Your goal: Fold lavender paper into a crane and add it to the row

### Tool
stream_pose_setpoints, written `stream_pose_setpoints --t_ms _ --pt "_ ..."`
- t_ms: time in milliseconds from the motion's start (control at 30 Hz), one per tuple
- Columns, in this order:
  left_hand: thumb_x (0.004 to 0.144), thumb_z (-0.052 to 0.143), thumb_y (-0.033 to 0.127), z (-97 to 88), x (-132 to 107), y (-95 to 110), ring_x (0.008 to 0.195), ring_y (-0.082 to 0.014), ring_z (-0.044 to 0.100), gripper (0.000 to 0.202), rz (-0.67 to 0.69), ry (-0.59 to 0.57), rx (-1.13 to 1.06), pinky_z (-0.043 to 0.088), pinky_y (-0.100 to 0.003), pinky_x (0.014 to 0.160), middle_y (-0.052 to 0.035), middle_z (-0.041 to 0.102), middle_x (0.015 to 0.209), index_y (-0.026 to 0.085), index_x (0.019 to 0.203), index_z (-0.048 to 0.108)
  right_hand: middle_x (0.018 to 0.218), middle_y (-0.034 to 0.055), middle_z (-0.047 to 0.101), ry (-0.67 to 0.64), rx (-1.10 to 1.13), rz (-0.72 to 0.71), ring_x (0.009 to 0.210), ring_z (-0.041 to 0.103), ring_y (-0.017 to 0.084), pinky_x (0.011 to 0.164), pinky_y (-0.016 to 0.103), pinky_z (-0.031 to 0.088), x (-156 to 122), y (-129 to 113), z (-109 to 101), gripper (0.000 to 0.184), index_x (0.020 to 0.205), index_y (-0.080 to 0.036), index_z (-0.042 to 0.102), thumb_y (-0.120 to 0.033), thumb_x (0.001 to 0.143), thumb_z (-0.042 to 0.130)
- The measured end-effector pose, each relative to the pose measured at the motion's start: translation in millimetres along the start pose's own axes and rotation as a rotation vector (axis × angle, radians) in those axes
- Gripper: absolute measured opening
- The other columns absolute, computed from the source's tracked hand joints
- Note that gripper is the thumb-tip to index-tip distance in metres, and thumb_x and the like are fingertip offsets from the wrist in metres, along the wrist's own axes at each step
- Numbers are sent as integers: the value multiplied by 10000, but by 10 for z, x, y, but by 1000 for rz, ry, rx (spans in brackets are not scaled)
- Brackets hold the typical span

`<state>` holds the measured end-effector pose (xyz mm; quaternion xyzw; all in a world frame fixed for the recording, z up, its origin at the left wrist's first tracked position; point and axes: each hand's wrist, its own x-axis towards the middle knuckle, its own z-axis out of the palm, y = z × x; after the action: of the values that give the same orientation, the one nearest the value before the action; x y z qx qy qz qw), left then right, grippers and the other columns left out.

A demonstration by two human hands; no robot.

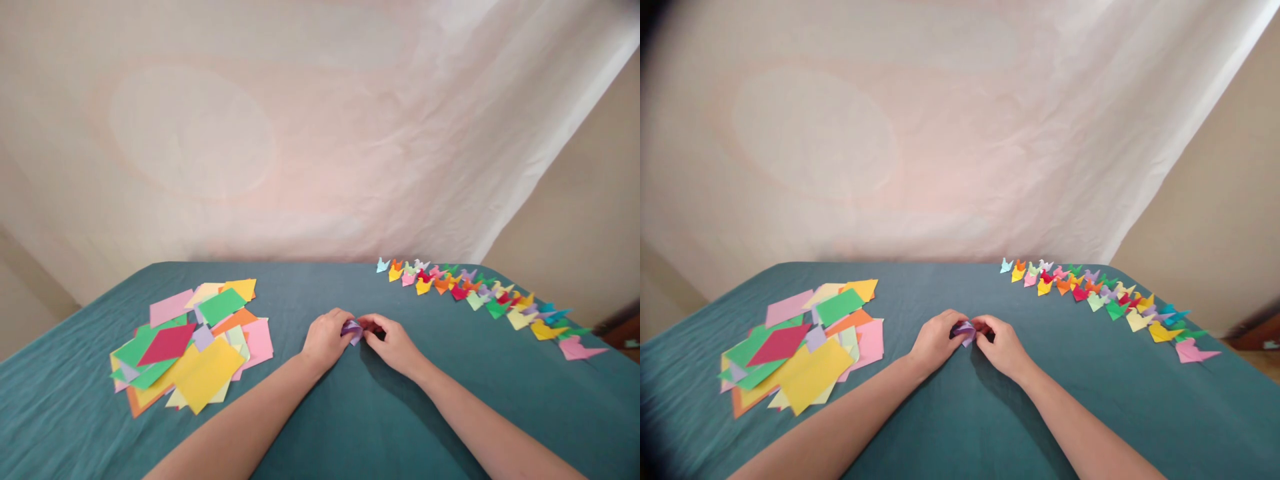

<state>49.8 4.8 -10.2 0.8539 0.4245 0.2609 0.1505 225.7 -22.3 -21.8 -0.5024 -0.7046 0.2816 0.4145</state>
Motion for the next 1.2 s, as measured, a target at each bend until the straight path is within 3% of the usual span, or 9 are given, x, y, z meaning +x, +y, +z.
stream_pose_setpoints --t_ms 133,600,1200 --pt "790 577 248 18 15 -34 872 -178 584 202 2 6 -56 446 -257 768 -21 635 943 221 988 610 935 38 689 -94 54 8 834 629 182 806 340 487 21 18 -88 298 1026 -201 651 -177 787 475" --pt "763 596 234 86 44 -107 859 -178 592 219 -19 42 -157 459 -265 776 -27 648 938 204 979 622 896 30 701 -88 34 54 830 633 196 792 336 471 70 30 -78 213 923 -211 686 -265 808 515" --pt "740 588 209 60 47 -79 840 -175 599 220 -32 43 -151 460 -256 767 -20 659 922 205 957 627 778 29 675 -81 22 128 683 598 166 634 265 450 118 58 8 201 886 -169 652 -316 790 554"
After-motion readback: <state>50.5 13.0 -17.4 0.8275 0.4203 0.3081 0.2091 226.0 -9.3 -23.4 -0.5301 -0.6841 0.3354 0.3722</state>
